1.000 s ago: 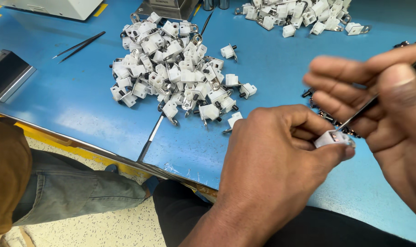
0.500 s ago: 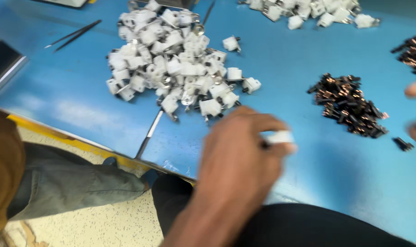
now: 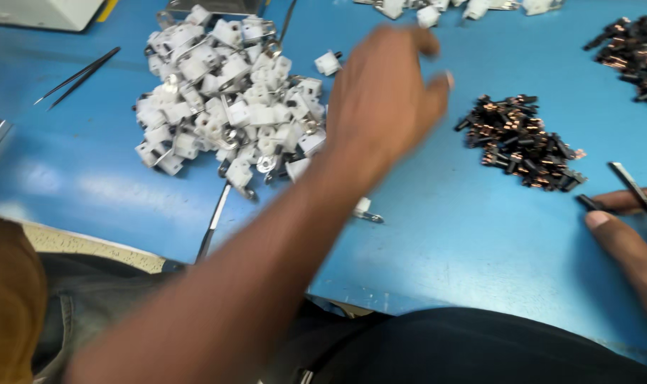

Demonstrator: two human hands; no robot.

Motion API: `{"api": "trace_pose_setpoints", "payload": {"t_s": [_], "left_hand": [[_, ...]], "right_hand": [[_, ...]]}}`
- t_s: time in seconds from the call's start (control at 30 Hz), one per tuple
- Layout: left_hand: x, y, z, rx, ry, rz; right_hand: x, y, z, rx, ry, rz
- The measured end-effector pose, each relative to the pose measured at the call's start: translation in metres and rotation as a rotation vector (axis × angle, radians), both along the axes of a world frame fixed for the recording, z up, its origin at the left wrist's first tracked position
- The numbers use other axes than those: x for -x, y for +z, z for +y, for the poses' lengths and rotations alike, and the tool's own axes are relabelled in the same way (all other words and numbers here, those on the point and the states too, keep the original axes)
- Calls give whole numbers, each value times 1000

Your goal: The person repeatedly picks white plastic housings and small copper-colored metal pieces from piles on a blue workbench. Using tweezers, they insert the metal pieces into the housings and place the assembled units back on the table. The process is continuous and repetitive throughout the clip.

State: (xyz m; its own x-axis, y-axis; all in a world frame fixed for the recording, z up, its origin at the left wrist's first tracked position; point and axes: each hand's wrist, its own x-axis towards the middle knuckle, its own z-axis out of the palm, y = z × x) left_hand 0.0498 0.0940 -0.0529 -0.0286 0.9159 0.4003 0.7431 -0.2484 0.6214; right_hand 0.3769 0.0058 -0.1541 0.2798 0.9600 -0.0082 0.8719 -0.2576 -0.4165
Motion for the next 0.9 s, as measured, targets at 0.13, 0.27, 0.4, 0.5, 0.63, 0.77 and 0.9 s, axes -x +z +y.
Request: {"api": "trace_pose_setpoints", "payload": {"t_s": [0.13,0.27,0.4,0.5,0.63,0.77,0.9], "left_hand": [[-14,2,98,265,142,-28],[-28,-9,135,392,301,-89],[-38,-14,125,368,350,-148],[-30,-15,91,221,259,-192],[-18,-13,40,209,41,-145],[-23,5,8,268,-22,-248],[-27,25,-41,288,-90,-409]], "right_hand": [[27,33,-17,-291,249,-68],[38,47,-30,-281,182,-72],[42,48,-28,-270,150,1],[39,39,-26,-183,88,-21],[27,23,-23,-164,17,35],[11,30,-6,-8,-68,261],[8,54,28,34,87,618]]}}
